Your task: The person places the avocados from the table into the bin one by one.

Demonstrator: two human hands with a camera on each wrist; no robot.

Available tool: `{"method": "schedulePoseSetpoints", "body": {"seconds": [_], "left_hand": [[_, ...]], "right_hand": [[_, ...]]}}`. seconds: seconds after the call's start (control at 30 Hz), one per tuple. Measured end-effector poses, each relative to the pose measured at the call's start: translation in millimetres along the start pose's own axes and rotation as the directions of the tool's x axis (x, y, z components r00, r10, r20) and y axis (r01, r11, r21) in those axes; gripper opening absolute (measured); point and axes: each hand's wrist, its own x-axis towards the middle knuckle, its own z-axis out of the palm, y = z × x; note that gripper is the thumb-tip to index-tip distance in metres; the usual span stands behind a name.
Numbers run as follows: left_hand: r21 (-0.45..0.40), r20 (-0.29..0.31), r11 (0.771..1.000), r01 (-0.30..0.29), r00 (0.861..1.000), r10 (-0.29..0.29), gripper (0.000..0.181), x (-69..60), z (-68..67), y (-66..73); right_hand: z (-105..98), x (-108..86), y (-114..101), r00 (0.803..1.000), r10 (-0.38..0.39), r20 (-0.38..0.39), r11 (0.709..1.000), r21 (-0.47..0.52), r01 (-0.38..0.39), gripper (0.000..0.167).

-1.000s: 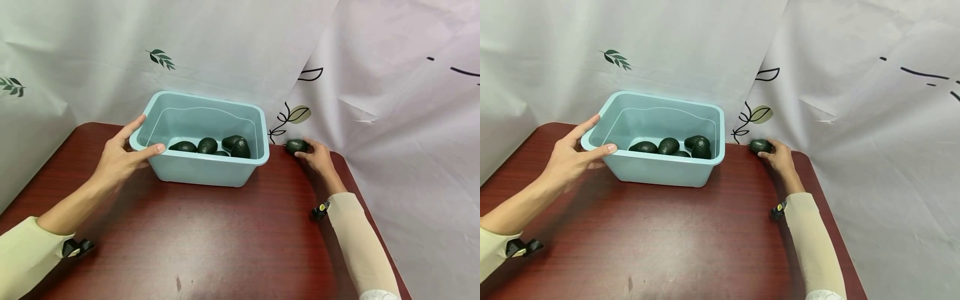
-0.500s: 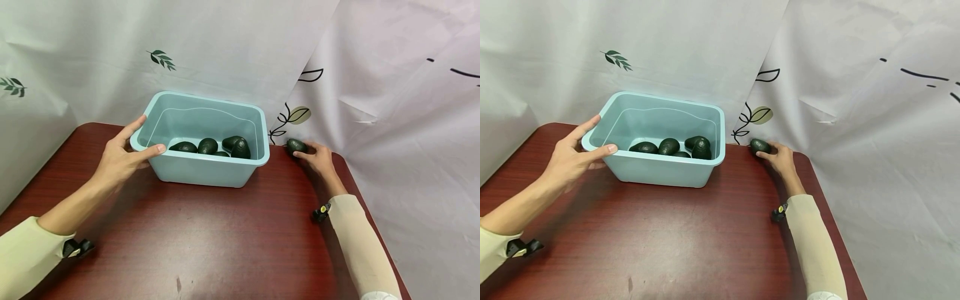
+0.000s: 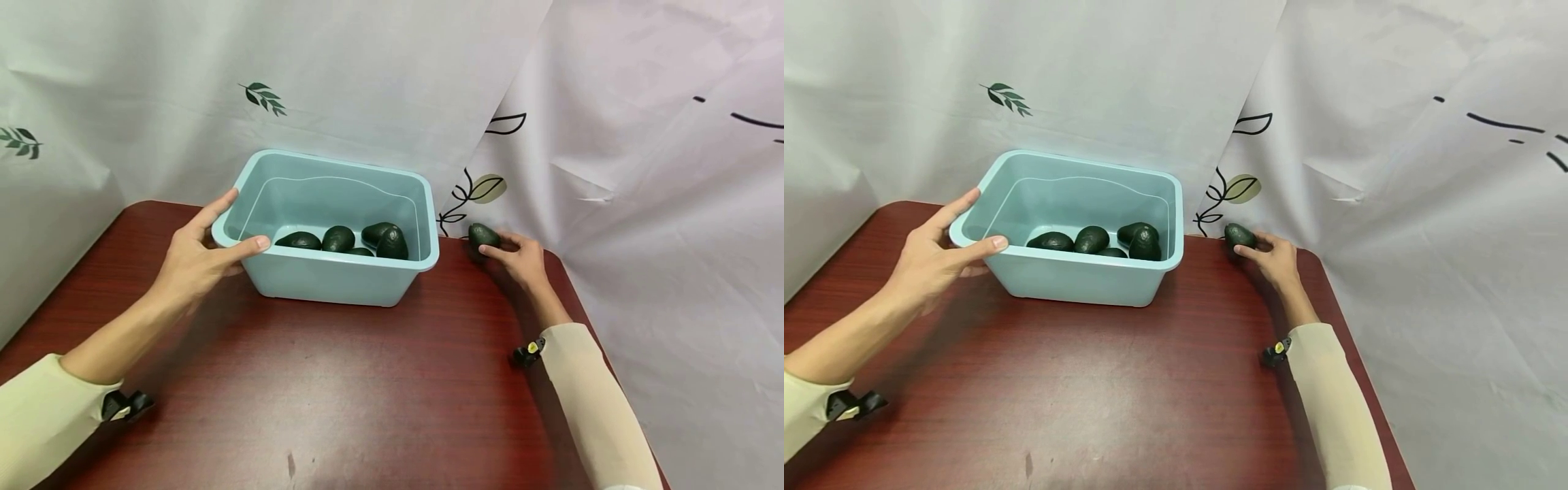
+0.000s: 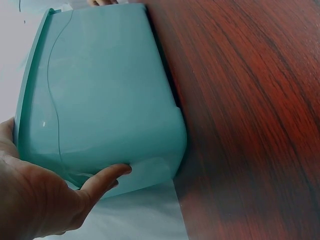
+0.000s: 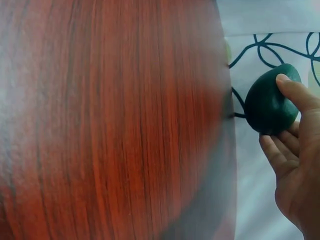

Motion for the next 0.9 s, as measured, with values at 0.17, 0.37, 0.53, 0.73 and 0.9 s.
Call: {"method": "schedulePoseSetpoints", "body": {"seconds": [0.17, 0.37, 0.53, 0.73, 0.9], "left_hand": [[-0.008, 0.001, 1.0, 0.004, 1.0, -0.004, 0.096, -0.1, 0.0, -1.1], [-0.002, 0.001, 1.0, 0.012, 1.0, -0.012, 0.096, -0.5, 0.6, 0.1], [-0.002, 0.002, 1.0, 0.011, 1.0, -0.011, 0.096, 0.3, 0.9, 2.3], [-0.002, 0.003, 1.0, 0.011, 1.0, -0.01, 0.096, 0.4, 0.6, 2.1], [0.002, -0.001, 1.0, 0.007, 1.0, -0.007, 0.095, 0.1, 0.2, 1.3]], "right_hand": [[0.2, -3.8, -4.7, 1.0, -0.001, -0.009, 1.0, 0.011, 0.001, 0.065], [0.2, -9.3, -12.3, 1.0, -0.022, -0.017, 0.999, 0.042, 0.023, 0.064], [1.0, -14.1, -25.1, 0.999, -0.029, -0.025, 0.994, 0.106, 0.032, 0.06], [2.6, -19.9, -43.0, 0.998, -0.043, -0.036, 0.981, 0.187, 0.049, 0.058], [3.9, -28.4, -56.2, 0.998, -0.058, -0.019, 0.966, 0.25, 0.061, 0.059]]}}
